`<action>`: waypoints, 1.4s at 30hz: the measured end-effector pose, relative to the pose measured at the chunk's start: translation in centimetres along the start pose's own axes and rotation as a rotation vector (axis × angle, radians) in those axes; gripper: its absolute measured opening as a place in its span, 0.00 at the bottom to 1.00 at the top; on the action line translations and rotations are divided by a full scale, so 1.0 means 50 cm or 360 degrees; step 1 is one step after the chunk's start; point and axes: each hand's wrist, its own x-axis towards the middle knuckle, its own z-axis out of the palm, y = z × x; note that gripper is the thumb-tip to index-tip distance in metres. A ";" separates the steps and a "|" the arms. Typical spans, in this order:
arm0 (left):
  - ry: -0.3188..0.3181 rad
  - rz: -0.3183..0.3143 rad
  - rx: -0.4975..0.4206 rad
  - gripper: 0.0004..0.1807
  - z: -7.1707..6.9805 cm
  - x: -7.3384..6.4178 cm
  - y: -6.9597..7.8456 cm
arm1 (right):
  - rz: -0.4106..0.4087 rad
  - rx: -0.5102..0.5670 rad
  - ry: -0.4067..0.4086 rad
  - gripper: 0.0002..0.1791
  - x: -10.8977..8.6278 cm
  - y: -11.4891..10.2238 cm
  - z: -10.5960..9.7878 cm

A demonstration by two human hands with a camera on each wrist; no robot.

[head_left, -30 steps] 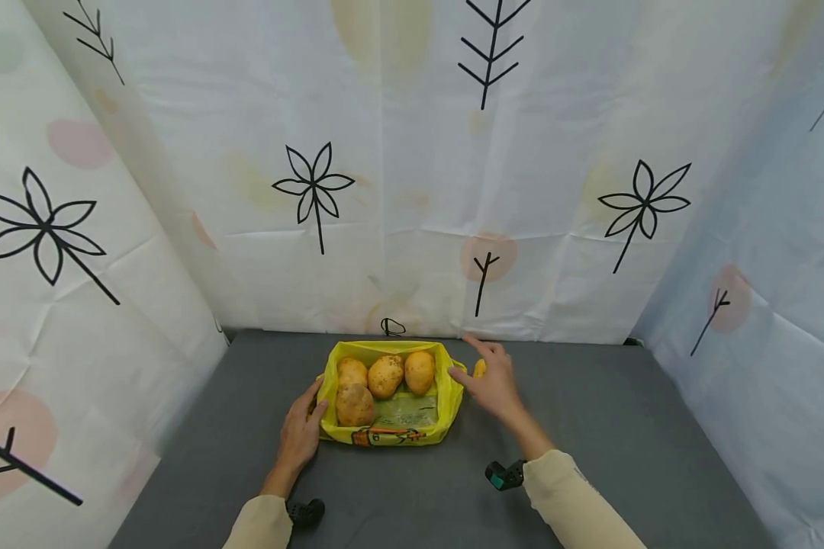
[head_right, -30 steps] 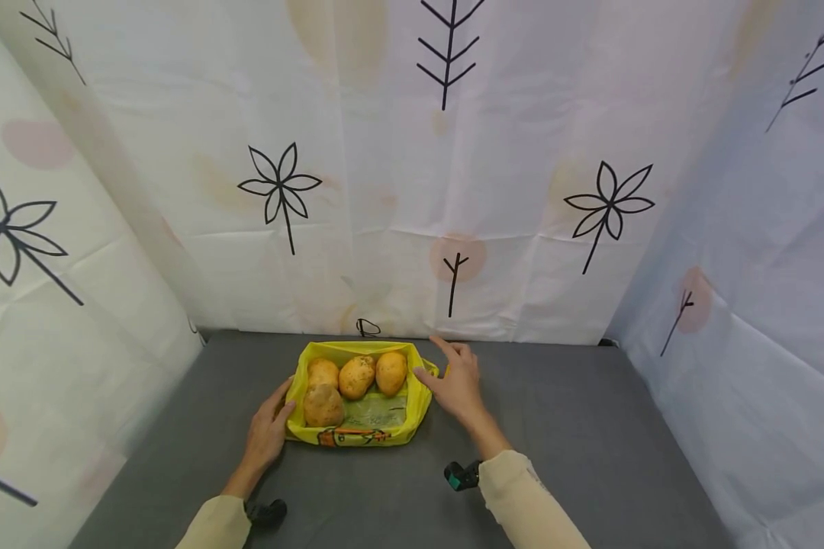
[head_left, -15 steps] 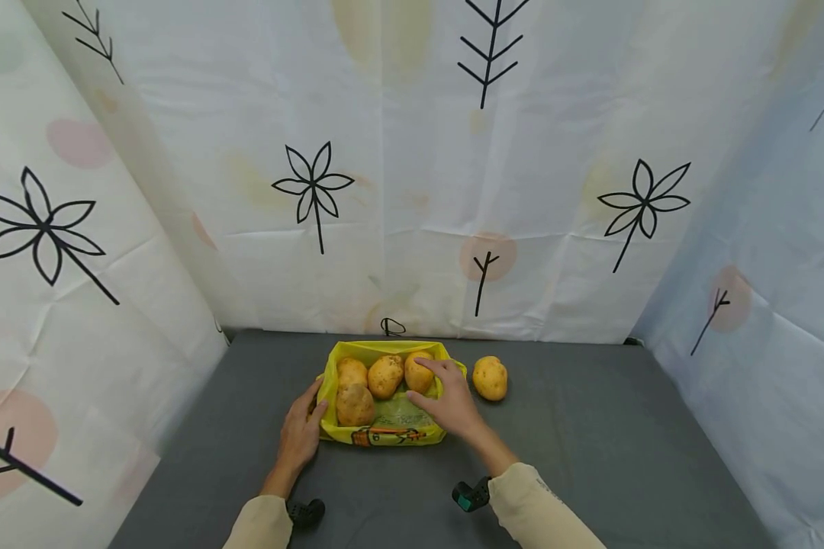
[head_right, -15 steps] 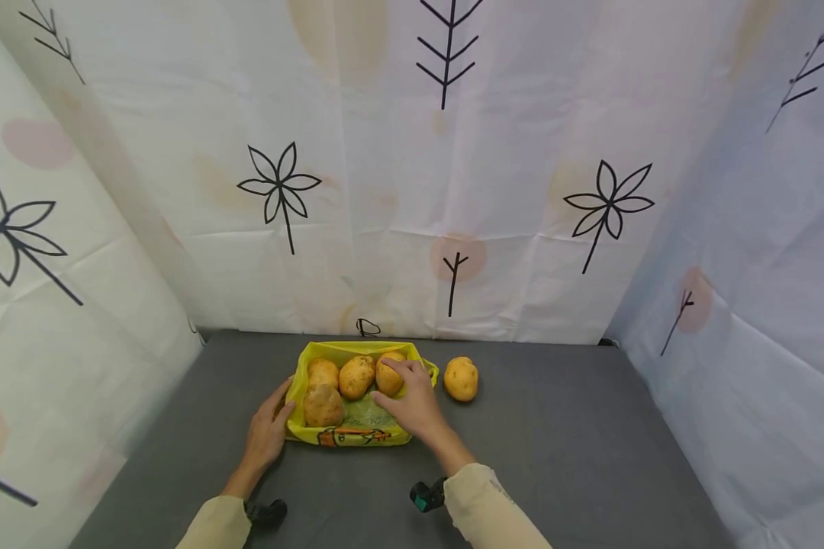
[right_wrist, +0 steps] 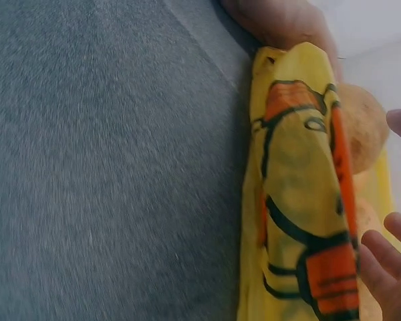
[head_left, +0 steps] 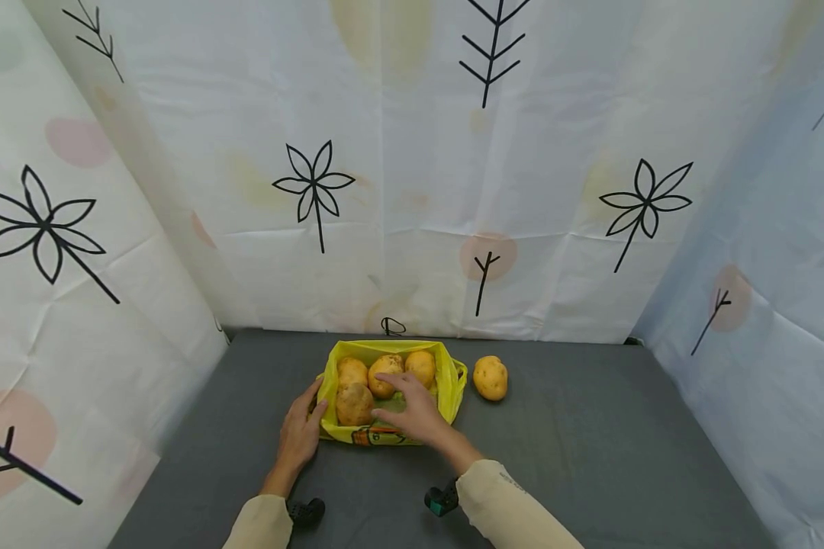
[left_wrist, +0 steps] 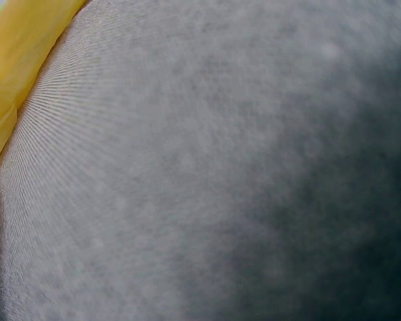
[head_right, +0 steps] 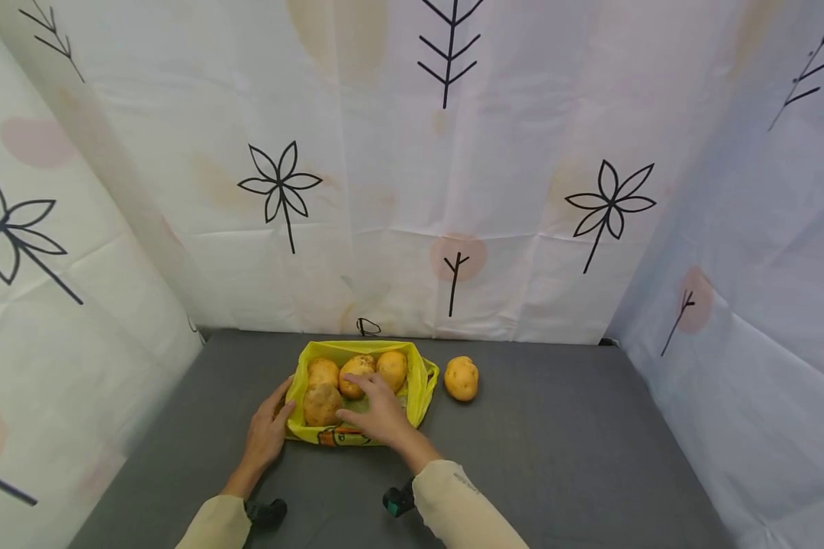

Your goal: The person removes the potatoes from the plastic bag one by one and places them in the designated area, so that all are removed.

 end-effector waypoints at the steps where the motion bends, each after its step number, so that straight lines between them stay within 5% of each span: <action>1: 0.0002 0.0001 -0.0002 0.28 0.000 0.000 0.000 | -0.0001 0.0003 -0.0005 0.35 0.002 0.000 0.004; 17: 0.0006 0.0014 0.0010 0.27 0.002 0.002 0.006 | 0.0082 -0.0036 -0.0090 0.33 0.018 0.009 0.057; 42: -0.0016 -0.0007 0.0049 0.28 -0.001 0.002 0.007 | 0.0087 -0.0079 -0.0002 0.34 0.032 -0.002 0.105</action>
